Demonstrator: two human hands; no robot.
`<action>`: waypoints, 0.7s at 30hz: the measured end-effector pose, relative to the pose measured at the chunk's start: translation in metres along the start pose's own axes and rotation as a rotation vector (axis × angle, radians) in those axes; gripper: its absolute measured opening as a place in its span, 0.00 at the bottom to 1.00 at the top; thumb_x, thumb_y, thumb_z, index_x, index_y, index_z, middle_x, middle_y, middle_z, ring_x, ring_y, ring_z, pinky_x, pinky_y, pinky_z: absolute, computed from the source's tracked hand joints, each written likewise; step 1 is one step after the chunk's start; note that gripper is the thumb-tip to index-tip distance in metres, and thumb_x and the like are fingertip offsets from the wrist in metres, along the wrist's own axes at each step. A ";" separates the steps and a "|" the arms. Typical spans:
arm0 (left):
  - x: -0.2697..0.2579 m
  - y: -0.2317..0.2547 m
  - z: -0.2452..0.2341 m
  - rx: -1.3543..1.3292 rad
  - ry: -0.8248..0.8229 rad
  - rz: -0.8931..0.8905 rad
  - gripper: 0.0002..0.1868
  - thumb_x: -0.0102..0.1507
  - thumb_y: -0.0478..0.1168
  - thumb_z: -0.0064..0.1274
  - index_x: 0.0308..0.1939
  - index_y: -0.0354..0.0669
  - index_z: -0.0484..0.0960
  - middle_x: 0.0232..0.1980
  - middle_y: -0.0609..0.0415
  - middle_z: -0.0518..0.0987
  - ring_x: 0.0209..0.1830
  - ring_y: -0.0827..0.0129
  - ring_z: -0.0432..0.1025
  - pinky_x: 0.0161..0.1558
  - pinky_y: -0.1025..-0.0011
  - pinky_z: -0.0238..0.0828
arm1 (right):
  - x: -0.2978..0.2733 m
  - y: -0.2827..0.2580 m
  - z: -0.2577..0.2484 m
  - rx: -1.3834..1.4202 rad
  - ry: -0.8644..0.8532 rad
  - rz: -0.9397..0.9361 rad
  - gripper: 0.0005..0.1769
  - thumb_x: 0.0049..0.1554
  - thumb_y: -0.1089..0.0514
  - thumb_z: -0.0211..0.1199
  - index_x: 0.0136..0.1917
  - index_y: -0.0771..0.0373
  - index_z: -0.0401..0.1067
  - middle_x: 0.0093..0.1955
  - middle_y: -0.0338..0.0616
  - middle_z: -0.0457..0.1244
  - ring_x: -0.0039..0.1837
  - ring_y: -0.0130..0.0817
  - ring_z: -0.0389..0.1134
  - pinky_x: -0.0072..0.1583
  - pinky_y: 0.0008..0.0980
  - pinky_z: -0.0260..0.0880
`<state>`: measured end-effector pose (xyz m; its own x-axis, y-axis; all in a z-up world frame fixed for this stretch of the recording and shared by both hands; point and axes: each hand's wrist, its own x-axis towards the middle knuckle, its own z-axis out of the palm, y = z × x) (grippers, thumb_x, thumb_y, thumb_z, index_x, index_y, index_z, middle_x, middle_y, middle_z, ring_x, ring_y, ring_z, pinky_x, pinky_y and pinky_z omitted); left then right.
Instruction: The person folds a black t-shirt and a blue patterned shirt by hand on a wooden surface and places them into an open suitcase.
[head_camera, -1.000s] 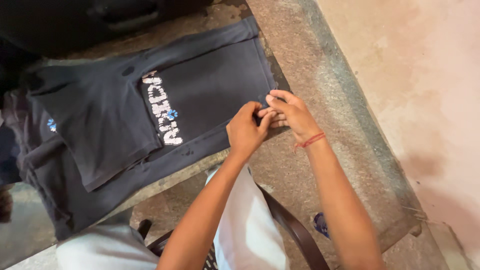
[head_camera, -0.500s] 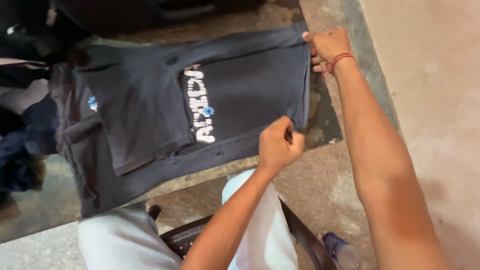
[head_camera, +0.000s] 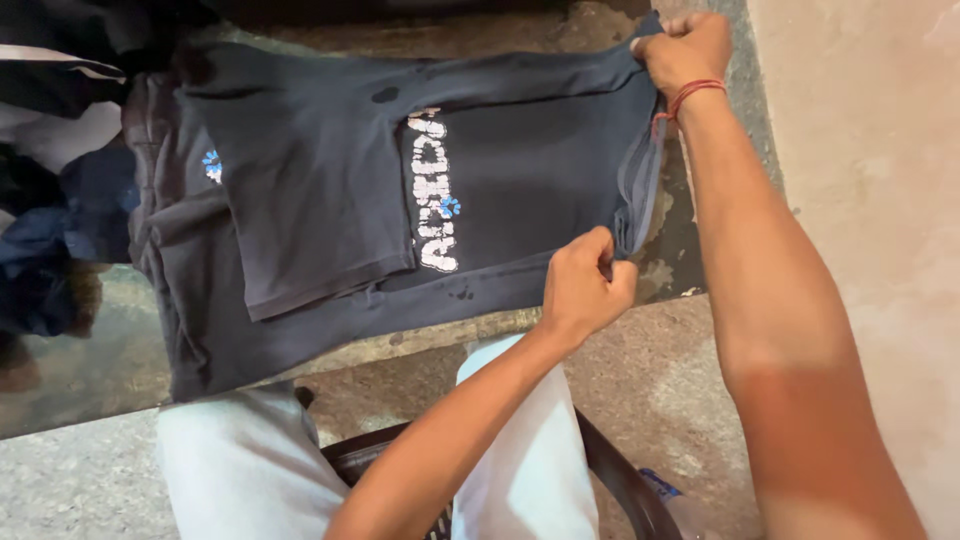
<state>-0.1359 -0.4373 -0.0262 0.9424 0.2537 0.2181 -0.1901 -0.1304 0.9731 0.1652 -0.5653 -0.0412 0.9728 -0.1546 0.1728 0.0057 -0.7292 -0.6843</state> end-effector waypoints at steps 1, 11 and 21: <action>-0.001 0.006 -0.003 -0.008 0.016 -0.052 0.08 0.54 0.34 0.51 0.27 0.37 0.66 0.25 0.45 0.69 0.22 0.53 0.67 0.28 0.62 0.64 | -0.003 -0.006 0.002 -0.016 0.050 -0.137 0.17 0.39 0.55 0.82 0.36 0.62 0.76 0.36 0.40 0.70 0.38 0.30 0.73 0.43 0.30 0.73; -0.052 0.015 -0.039 -0.493 0.089 -0.799 0.09 0.65 0.36 0.53 0.32 0.35 0.73 0.33 0.52 0.80 0.19 0.73 0.76 0.15 0.74 0.63 | -0.019 -0.063 0.061 -0.108 -0.158 -0.353 0.11 0.45 0.58 0.74 0.39 0.61 0.75 0.39 0.43 0.70 0.42 0.35 0.72 0.47 0.35 0.72; -0.047 0.002 -0.049 -0.756 0.111 -1.069 0.16 0.67 0.45 0.56 0.38 0.31 0.78 0.41 0.43 0.85 0.16 0.67 0.76 0.13 0.72 0.66 | -0.080 -0.120 0.041 0.067 -0.623 -0.072 0.18 0.53 0.56 0.73 0.53 0.65 0.74 0.36 0.39 0.68 0.36 0.25 0.69 0.38 0.32 0.71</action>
<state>-0.1940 -0.4030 -0.0309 0.7024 -0.0220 -0.7114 0.4906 0.7391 0.4615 0.0964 -0.4384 -0.0015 0.9218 0.3250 -0.2112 0.0707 -0.6766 -0.7329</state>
